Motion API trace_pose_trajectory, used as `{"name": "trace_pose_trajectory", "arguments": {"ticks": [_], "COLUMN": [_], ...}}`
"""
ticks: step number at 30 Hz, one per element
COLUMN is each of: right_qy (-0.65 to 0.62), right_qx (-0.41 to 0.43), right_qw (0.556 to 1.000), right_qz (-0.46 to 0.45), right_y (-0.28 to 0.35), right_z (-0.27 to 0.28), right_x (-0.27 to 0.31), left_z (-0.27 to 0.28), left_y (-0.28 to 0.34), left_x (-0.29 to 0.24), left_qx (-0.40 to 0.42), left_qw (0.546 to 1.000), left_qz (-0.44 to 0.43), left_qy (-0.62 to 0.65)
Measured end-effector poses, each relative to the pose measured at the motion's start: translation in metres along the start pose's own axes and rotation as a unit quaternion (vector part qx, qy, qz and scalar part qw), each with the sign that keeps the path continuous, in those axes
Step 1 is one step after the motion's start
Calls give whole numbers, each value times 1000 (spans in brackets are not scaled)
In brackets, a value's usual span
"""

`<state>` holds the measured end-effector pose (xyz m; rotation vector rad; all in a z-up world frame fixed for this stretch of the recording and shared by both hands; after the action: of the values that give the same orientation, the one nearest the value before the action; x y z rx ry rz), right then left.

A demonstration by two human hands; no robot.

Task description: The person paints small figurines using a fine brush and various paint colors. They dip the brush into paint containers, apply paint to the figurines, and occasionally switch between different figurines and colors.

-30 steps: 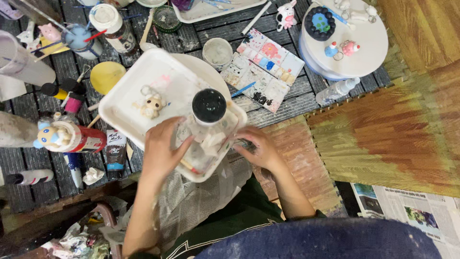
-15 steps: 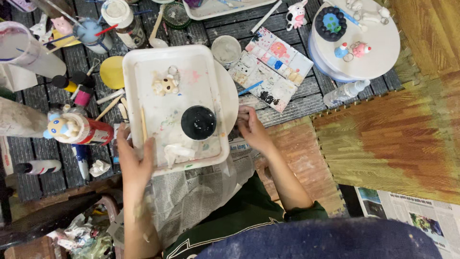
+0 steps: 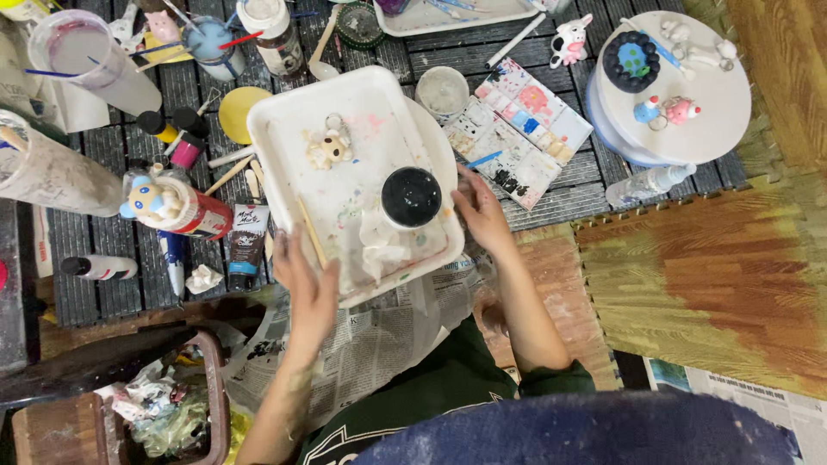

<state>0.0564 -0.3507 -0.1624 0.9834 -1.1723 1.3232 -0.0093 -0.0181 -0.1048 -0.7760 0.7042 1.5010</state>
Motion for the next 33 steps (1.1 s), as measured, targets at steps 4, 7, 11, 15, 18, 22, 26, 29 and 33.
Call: {"name": "trace_pose_trajectory", "arguments": {"ticks": [4, 7, 11, 15, 18, 22, 26, 29, 33], "right_qy": [64, -1, -89, -157, -94, -123, -106, -112, -87], "right_qx": [-64, -66, -11, -14, 21, 16, -47, -83, -152], "right_qw": [994, 993, 995, 984, 992, 989, 989, 989, 984], "right_qz": [58, 93, 53, -80, -85, -86, -88, -56, -38], "right_y": [-11, -8, 14, 41, 50, 46, 28, 11, -13], "right_z": [17, 34, 32, 15, 4, 9, 15, 22, 27], "right_x": [3, 0, -1, 13, 18, 9, -6, -16, -13], "left_z": [-2, 15, 12, -12, -24, -17, -10, -9, 5], "left_y": [10, 6, -32, -34, -32, -29, -24, -18, -17], "left_x": [-14, 0, 55, 75, 68, 62, 58, 53, 59], "left_qx": [-3, -62, -49, 82, 74, 94, 124, 128, 102], "left_qw": [993, 997, 979, 943, 941, 922, 926, 945, 964], "left_qz": [-68, -27, 48, 40, 11, 2, 64, 65, 49], "left_qy": [-101, 23, 190, 319, 332, 375, 350, 293, 239]}}
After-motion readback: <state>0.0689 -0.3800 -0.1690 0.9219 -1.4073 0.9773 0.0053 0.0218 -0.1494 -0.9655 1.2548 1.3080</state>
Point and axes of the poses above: each hand's wrist, its own y-axis away from the middle knuckle, its own z-axis out of the back of the hand, x = y × z, the point moved 4 cm from there along -y, towards the middle knuckle, and after that the axes turned 7 degrees about z, right-handed, at the moved point
